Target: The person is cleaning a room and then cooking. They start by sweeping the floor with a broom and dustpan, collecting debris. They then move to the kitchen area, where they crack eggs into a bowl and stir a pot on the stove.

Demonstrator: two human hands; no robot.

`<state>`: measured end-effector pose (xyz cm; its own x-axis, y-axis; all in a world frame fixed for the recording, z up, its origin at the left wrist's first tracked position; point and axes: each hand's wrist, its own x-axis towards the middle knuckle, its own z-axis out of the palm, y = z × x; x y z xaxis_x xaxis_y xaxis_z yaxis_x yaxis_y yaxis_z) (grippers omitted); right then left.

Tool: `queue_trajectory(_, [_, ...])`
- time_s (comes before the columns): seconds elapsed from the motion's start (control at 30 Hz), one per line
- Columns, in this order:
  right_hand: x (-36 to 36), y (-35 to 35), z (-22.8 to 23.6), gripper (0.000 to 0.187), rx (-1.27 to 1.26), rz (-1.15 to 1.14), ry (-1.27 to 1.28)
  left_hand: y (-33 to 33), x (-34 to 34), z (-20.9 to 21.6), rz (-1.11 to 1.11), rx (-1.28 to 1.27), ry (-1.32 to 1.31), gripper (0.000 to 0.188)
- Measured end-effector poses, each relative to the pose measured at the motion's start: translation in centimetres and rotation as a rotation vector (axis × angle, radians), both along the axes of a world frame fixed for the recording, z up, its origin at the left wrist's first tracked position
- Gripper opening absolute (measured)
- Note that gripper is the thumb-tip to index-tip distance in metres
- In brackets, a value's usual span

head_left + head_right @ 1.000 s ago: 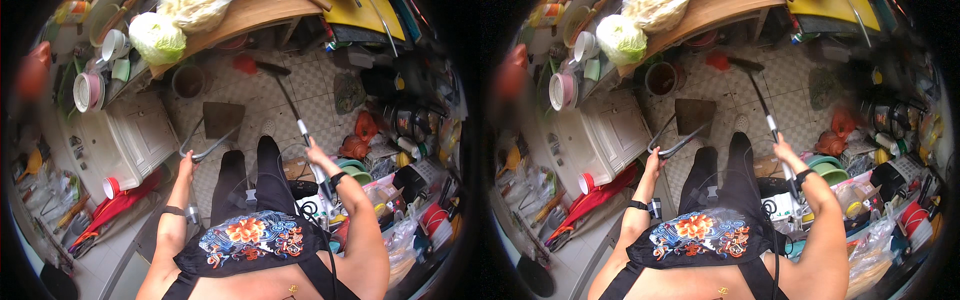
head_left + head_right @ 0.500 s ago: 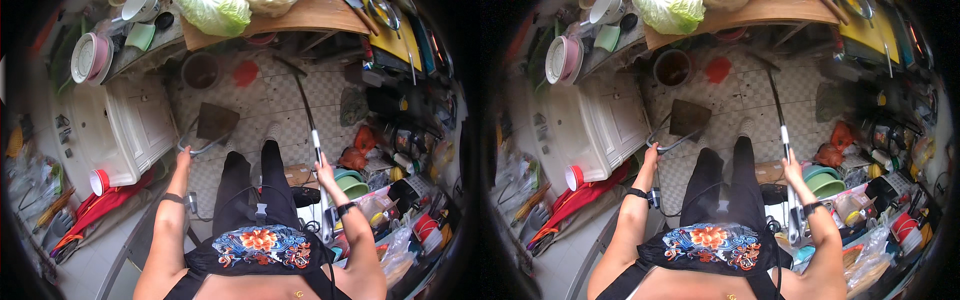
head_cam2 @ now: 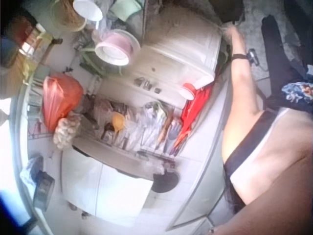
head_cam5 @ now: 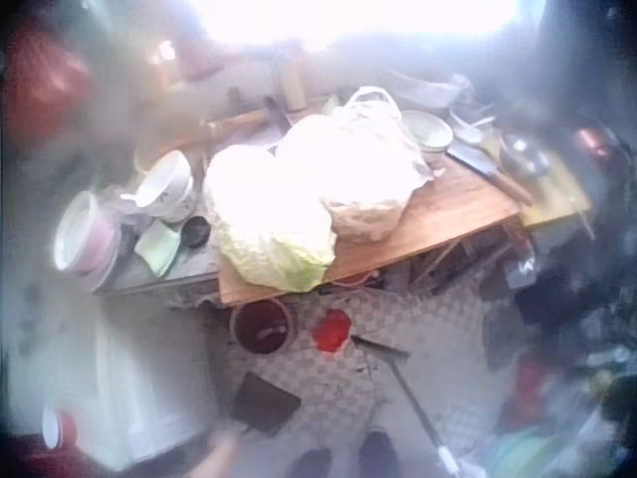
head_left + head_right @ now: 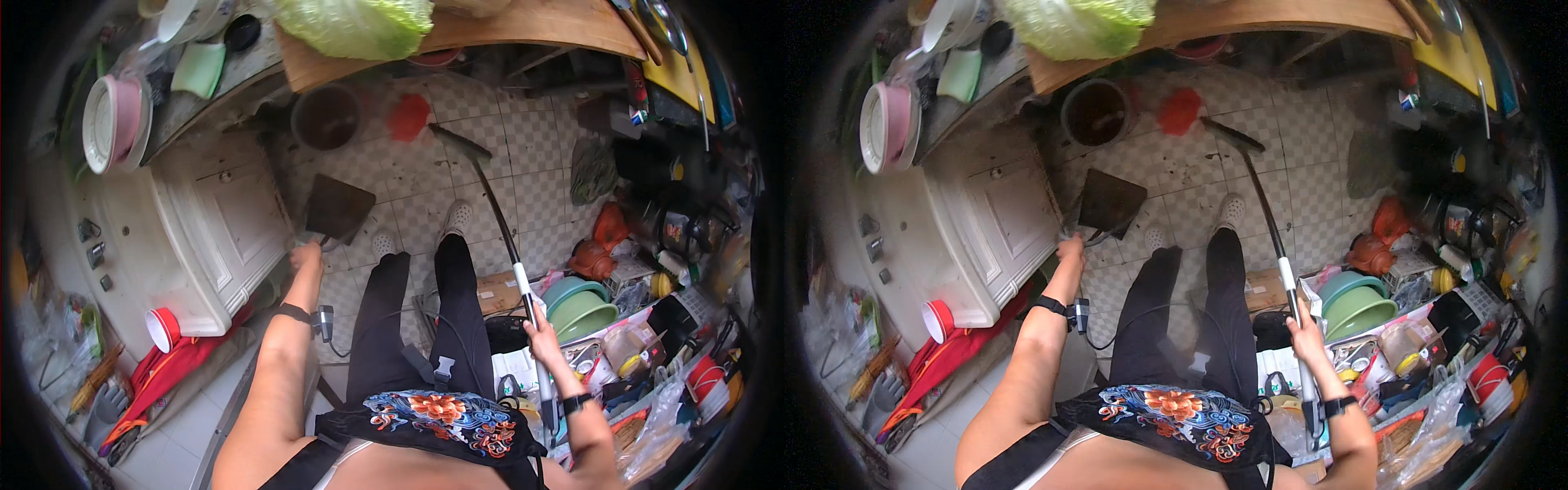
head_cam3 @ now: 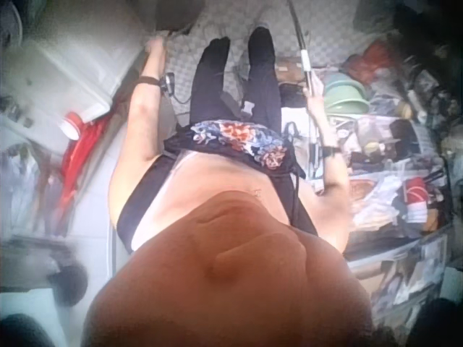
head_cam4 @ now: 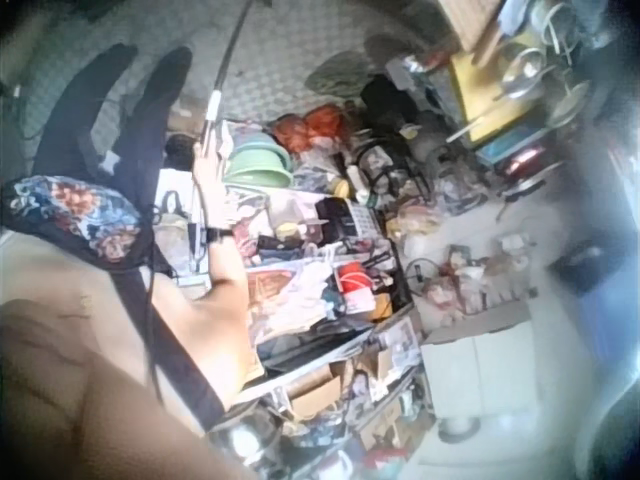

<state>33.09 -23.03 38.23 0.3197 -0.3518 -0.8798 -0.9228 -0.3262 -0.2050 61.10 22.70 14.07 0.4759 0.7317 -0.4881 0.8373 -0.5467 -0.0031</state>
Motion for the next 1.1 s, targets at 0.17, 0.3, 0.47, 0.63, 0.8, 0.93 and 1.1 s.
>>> queue_trajectory(0.17, [0.4,2.3,1.0,0.061,-0.147,0.009,-0.151,-6.1,6.1,1.0,-0.689,-0.035,-0.465,0.054])
queue_trajectory(0.3, [4.6,-1.1,-3.9,0.062,-0.144,-0.009,-0.099,-14.8,10.9,-7.0,-1.008,-0.552,-0.377,0.026])
queue_trajectory(0.47, [3.6,-2.3,-7.8,0.062,-0.196,0.054,-0.209,-24.0,15.2,-16.8,-1.197,-0.731,-0.058,0.034])
queue_trajectory(0.63, [2.0,1.1,-5.9,0.065,-0.199,0.01,-0.037,-29.2,18.3,-26.4,-1.316,-0.573,0.073,0.048])
queue_trajectory(0.8, [0.8,2.1,-6.8,0.066,-0.121,-0.055,0.051,-25.5,20.8,-36.0,-1.178,-0.712,0.137,0.053])
queue_trajectory(0.93, [0.8,2.8,-6.5,0.064,-0.127,-0.053,-0.008,-25.4,20.9,-34.0,-0.961,-0.662,-0.25,0.049])
queue_trajectory(1.1, [2.2,3.5,-6.3,0.061,-0.113,-0.12,0.069,-32.6,13.5,-13.4,-1.073,-0.799,-0.368,0.047])
